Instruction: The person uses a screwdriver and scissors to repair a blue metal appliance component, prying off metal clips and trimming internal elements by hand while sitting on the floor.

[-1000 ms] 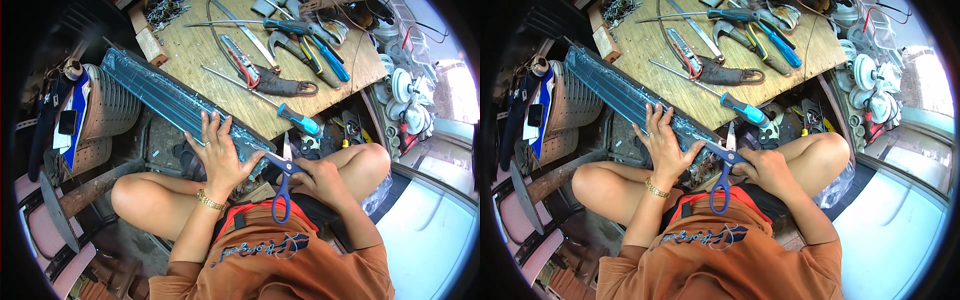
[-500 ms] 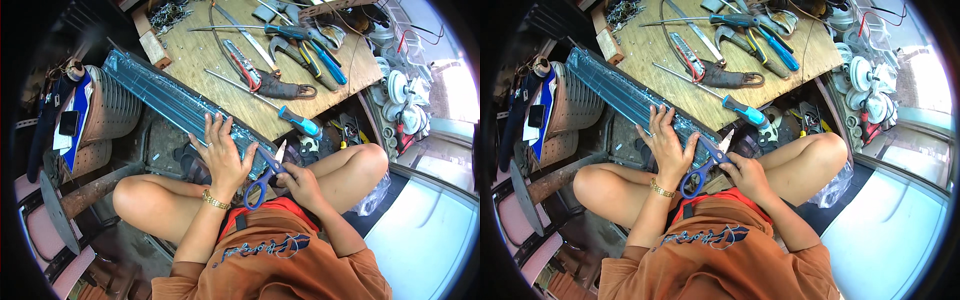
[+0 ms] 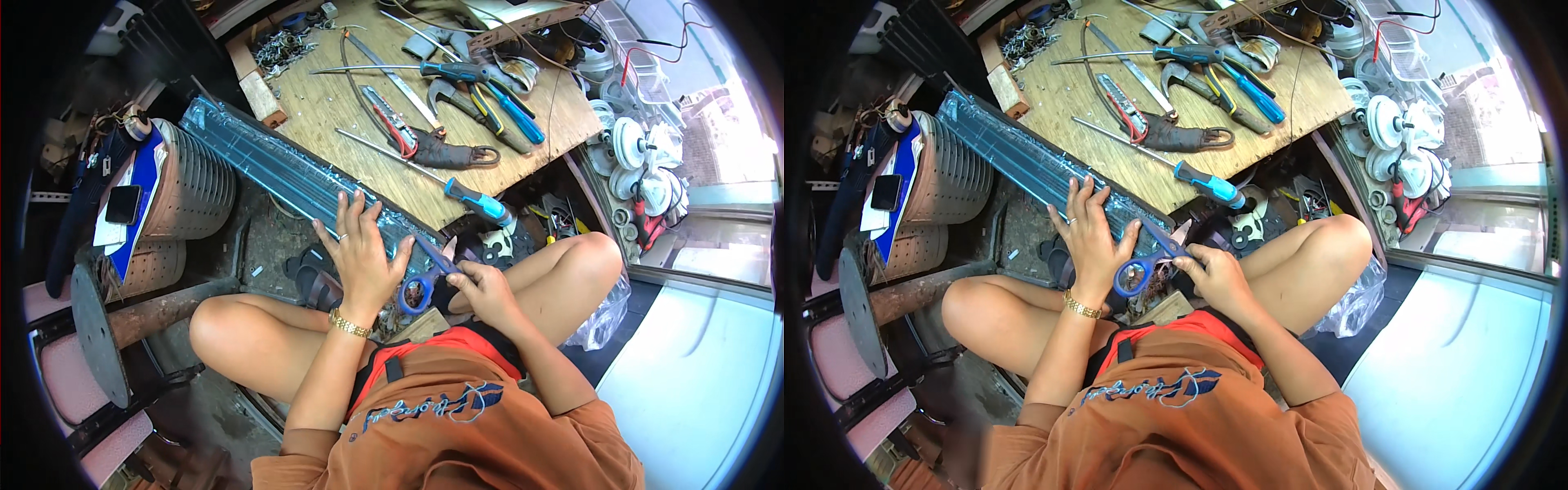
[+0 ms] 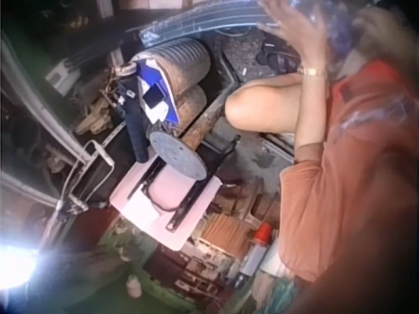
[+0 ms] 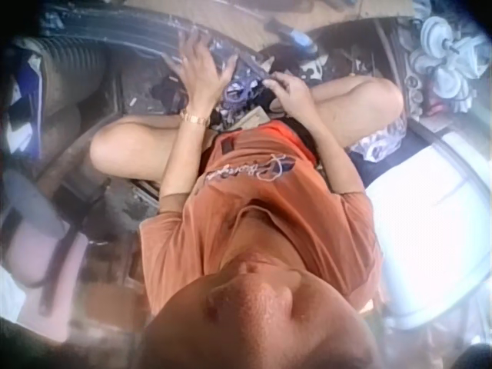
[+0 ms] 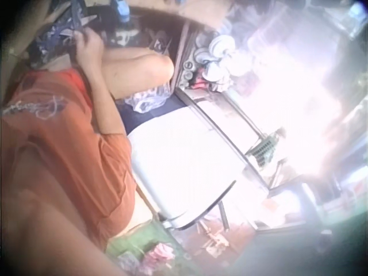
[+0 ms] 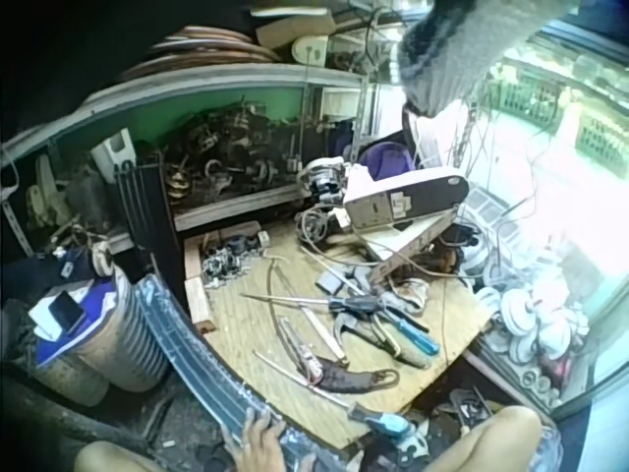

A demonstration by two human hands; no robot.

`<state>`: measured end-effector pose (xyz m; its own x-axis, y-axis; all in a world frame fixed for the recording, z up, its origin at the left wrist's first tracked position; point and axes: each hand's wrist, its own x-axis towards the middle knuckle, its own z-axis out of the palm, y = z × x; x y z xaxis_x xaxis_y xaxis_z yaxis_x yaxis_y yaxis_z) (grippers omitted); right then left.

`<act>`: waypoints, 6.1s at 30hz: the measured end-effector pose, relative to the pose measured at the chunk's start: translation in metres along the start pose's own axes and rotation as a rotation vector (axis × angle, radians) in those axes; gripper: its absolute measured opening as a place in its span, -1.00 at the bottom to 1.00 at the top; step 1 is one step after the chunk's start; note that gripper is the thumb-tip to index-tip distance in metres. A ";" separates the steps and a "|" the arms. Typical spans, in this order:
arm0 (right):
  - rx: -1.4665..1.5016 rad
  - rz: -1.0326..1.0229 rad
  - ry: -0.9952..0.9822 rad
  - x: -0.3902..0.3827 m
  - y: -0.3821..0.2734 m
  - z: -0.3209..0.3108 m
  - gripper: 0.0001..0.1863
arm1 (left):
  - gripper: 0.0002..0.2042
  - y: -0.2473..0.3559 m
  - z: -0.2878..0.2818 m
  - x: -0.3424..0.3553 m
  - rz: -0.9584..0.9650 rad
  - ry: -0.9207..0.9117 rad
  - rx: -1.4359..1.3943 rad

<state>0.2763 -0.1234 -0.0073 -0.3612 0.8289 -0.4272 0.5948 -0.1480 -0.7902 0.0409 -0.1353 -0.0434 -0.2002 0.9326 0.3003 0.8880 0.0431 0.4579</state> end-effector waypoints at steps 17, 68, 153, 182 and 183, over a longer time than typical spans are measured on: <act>-0.603 -0.433 0.391 0.147 -0.045 -0.112 -0.66 | -0.47 0.006 -0.013 0.003 0.024 -0.062 0.009; -1.292 -0.563 -0.068 -0.011 -0.141 -0.205 -0.54 | 0.28 -0.004 -0.021 0.015 0.050 -0.276 0.122; -0.452 -0.324 -0.045 -0.015 0.009 -0.086 -0.63 | 0.04 -0.042 0.006 -0.006 -0.578 0.304 -1.230; -0.779 -0.434 0.040 -0.051 -0.046 -0.091 -0.46 | -0.16 -0.065 -0.021 0.012 -0.123 0.023 -0.368; -0.788 -0.432 0.036 -0.049 -0.047 -0.092 -0.46 | -0.19 -0.064 -0.024 0.012 -0.117 -0.005 -0.301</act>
<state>0.3321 -0.1076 0.0918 -0.6533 0.7444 -0.1383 0.7368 0.5831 -0.3421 -0.0279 -0.1359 -0.0487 -0.2913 0.9292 0.2275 0.6966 0.0430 0.7161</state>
